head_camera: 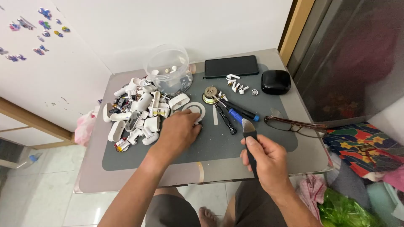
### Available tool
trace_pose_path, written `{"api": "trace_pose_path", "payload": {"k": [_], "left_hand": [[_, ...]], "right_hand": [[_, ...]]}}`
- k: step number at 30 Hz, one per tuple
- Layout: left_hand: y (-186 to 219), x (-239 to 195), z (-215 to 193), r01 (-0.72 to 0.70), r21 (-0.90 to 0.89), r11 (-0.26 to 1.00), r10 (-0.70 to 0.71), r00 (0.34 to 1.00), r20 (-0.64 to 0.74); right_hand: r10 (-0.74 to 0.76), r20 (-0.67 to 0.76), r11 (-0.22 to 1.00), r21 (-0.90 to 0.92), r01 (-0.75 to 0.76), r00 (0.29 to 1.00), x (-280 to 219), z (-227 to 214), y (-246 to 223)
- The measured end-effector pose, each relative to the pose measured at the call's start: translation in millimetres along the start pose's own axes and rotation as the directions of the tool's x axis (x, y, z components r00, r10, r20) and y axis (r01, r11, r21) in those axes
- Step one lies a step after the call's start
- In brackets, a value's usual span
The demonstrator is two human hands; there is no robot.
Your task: The person uses a utility knife to scrape a small white component on a work mat. They then open a black charging case, remove an earbud, and place it on the table. The person continues to pick up and handle various disassembled white earbud parts and charging case shells from a pile on the mat.
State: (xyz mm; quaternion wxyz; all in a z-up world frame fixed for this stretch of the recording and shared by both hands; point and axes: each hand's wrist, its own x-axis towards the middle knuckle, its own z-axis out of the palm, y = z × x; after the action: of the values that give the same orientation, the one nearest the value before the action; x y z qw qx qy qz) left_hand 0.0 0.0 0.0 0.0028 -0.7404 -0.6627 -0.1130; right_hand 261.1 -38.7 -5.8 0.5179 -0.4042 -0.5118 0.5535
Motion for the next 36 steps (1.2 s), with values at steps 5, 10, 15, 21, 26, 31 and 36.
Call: {"api": "trace_pose_path", "payload": {"k": [5, 10, 15, 21, 26, 31, 36], "left_hand": [[12.3, -3.5, 1.3, -0.122, 0.027, 0.992, 0.123, 0.990, -0.063], [42.8, -42.8, -21.2, 0.002, -0.230, 0.973, 0.007, 0.999, 0.037], [51.6, -50.0, -2.8, 0.197, -0.600, 0.776, -0.344, 0.928, -0.141], [48.8, -41.0, -9.8, 0.487, -0.614, 0.621, -0.545, 0.832, 0.108], [52.5, -42.9, -20.3, 0.472, -0.667, 0.577, -0.548, 0.829, 0.112], [52.6, -46.4, -20.6, 0.415, -0.702, 0.579, -0.483, 0.868, 0.116], [57.3, -50.7, -34.1, 0.352, -0.734, 0.581, -0.403, 0.908, 0.116]], "right_hand": [[0.064, -0.032, 0.975, -0.213, -0.069, 0.997, -5.4, 9.6, -17.8], [-0.051, 0.021, 0.915, -0.400, 0.055, 0.998, -10.8, 19.0, -8.7], [-0.405, 0.130, 0.598, -0.711, 0.369, 0.905, -14.2, 31.3, 13.7], [0.020, 0.149, 0.543, -0.832, 0.114, 0.989, -0.1, 51.5, -18.7], [0.068, 0.206, 0.489, -0.860, 0.147, 0.976, 7.1, 56.9, -18.5], [0.077, 0.225, 0.483, -0.861, 0.161, 0.971, 6.8, 58.2, -17.8], [0.014, 0.252, 0.453, -0.864, 0.219, 0.968, 9.2, 59.6, -10.6]]}}
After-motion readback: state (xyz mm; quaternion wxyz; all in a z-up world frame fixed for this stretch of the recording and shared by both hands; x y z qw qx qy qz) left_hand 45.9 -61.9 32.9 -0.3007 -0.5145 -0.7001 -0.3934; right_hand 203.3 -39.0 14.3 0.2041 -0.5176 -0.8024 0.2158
